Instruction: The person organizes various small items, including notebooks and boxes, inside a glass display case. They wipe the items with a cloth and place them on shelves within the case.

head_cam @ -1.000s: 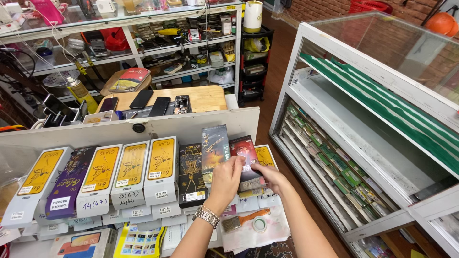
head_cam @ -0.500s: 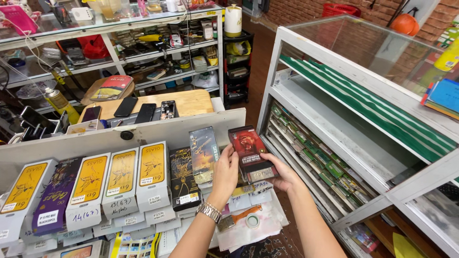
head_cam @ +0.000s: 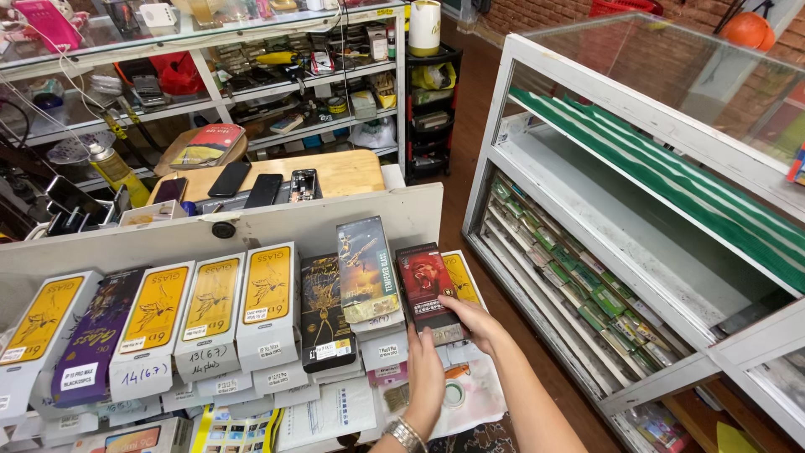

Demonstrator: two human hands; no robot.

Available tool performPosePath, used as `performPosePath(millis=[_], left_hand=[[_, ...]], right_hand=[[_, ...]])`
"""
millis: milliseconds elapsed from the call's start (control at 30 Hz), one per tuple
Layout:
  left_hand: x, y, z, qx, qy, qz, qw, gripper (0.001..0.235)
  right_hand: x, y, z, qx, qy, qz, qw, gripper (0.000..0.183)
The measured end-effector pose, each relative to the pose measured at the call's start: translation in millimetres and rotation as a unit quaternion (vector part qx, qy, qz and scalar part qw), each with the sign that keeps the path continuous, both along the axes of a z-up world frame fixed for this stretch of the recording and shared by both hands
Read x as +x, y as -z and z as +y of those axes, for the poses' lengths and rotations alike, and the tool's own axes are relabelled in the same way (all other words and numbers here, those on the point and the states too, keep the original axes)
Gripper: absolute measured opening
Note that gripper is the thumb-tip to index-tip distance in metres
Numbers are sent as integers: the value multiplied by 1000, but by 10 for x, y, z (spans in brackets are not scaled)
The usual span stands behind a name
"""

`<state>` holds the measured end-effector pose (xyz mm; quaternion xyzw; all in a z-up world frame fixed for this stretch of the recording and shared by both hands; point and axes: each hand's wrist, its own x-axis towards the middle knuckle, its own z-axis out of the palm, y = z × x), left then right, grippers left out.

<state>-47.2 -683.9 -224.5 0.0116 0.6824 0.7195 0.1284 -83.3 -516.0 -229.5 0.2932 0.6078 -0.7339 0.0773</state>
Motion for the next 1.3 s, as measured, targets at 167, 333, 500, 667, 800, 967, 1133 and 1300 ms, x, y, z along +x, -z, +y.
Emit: performPosePath(millis=[167, 333, 500, 667, 800, 967, 1133, 1300], left_hand=[[-385, -50, -10, 154, 39, -219, 963, 59], [-545, 38, -9, 93, 37, -266, 959, 59], [-585, 207, -69, 86, 54, -245, 964, 60], [-401, 231, -64, 56, 47, -118, 990, 61], [-225, -72, -15, 45, 75, -138, 987, 64], [-38, -670, 245, 112, 189, -137, 966, 67], [383, -972, 585, 159, 242, -175, 941, 59], [915, -1138, 940, 178, 336, -240, 893, 52]], right_hand=[[-23, -175, 61, 3, -5, -7, 1000, 50], [-12, -264, 13, -41, -28, 16, 999, 52], [-29, -289, -55, -28, -23, 52, 998, 50], [131, -335, -14, -150, 31, 58, 986, 46], [583, -509, 95, -167, 82, 76, 980, 39], [1312, -978, 47, -155, 116, 112, 975, 47], [2002, -1400, -87, -38, 138, 150, 978, 69], [2681, -1627, 46, 9, 182, 134, 974, 70]])
